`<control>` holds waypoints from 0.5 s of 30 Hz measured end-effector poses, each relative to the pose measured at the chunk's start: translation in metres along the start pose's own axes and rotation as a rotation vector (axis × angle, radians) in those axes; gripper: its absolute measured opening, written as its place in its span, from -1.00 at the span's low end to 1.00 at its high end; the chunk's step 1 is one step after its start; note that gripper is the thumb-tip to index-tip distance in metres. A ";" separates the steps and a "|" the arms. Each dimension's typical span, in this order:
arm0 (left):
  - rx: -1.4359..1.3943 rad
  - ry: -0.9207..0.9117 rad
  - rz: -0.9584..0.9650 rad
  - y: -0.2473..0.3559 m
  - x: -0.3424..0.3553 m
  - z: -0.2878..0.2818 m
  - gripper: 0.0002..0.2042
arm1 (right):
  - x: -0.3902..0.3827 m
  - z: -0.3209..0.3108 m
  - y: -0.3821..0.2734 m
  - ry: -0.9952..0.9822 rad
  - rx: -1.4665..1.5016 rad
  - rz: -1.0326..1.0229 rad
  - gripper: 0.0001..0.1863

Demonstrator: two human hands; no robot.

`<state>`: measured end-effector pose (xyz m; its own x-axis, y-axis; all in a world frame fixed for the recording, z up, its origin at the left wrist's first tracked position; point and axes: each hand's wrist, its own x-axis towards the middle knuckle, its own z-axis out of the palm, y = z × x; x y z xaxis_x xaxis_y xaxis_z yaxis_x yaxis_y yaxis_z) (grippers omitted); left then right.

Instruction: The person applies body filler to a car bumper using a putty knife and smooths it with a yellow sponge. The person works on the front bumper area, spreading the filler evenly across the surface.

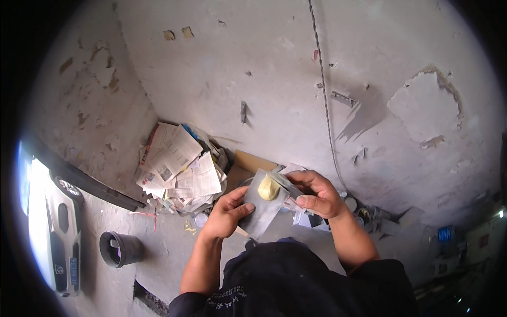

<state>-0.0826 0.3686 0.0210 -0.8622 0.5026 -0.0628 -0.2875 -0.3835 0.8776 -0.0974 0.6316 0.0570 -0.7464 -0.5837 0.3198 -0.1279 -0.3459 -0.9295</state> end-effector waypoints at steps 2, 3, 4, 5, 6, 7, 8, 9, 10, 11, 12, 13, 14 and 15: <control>-0.005 -0.001 0.016 0.001 0.000 0.001 -0.58 | 0.010 0.008 -0.006 -0.025 0.028 -0.071 -0.48; -0.005 -0.003 0.030 0.003 0.002 0.002 -0.58 | 0.010 0.005 -0.001 -0.020 -0.057 -0.058 -0.49; 0.016 0.002 0.011 0.004 0.002 0.001 -0.58 | 0.007 -0.001 0.001 -0.040 -0.178 -0.028 -0.48; 0.037 0.007 -0.009 0.006 0.002 -0.001 -0.58 | 0.001 -0.009 0.001 -0.059 -0.299 0.001 -0.48; 0.055 0.016 -0.032 0.004 0.001 -0.003 -0.58 | -0.002 -0.011 0.001 -0.079 -0.417 0.035 -0.48; 0.059 0.007 -0.022 0.005 0.002 -0.004 -0.58 | -0.004 -0.009 0.002 -0.024 -0.308 0.078 -0.49; 0.064 -0.002 -0.012 0.007 0.003 -0.003 -0.58 | -0.002 -0.006 0.001 -0.011 -0.222 0.032 -0.49; 0.066 -0.004 -0.007 0.006 0.002 -0.004 -0.58 | 0.005 0.004 -0.005 0.001 -0.129 -0.010 -0.49; 0.076 -0.002 0.000 0.006 0.001 -0.004 -0.58 | 0.011 0.010 -0.011 0.015 -0.042 -0.058 -0.49; 0.086 0.001 0.007 0.006 0.001 -0.005 -0.58 | 0.014 0.008 -0.013 -0.029 -0.184 -0.072 -0.49; 0.096 -0.003 0.017 0.007 0.003 -0.006 -0.58 | 0.013 0.006 -0.012 -0.040 -0.325 -0.083 -0.49; 0.087 -0.008 0.001 0.005 0.004 -0.008 -0.58 | 0.010 0.002 -0.010 -0.051 -0.466 -0.092 -0.48; 0.078 -0.006 -0.015 0.000 0.005 -0.010 -0.58 | 0.006 -0.004 -0.006 -0.067 -0.603 -0.102 -0.48; 0.069 -0.003 -0.030 -0.002 0.006 -0.011 -0.59 | -0.001 -0.010 -0.001 -0.056 -0.616 -0.040 -0.48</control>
<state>-0.0917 0.3635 0.0133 -0.8523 0.5155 -0.0887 -0.2841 -0.3138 0.9060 -0.1029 0.6404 0.0558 -0.6997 -0.6226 0.3503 -0.5213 0.1097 -0.8463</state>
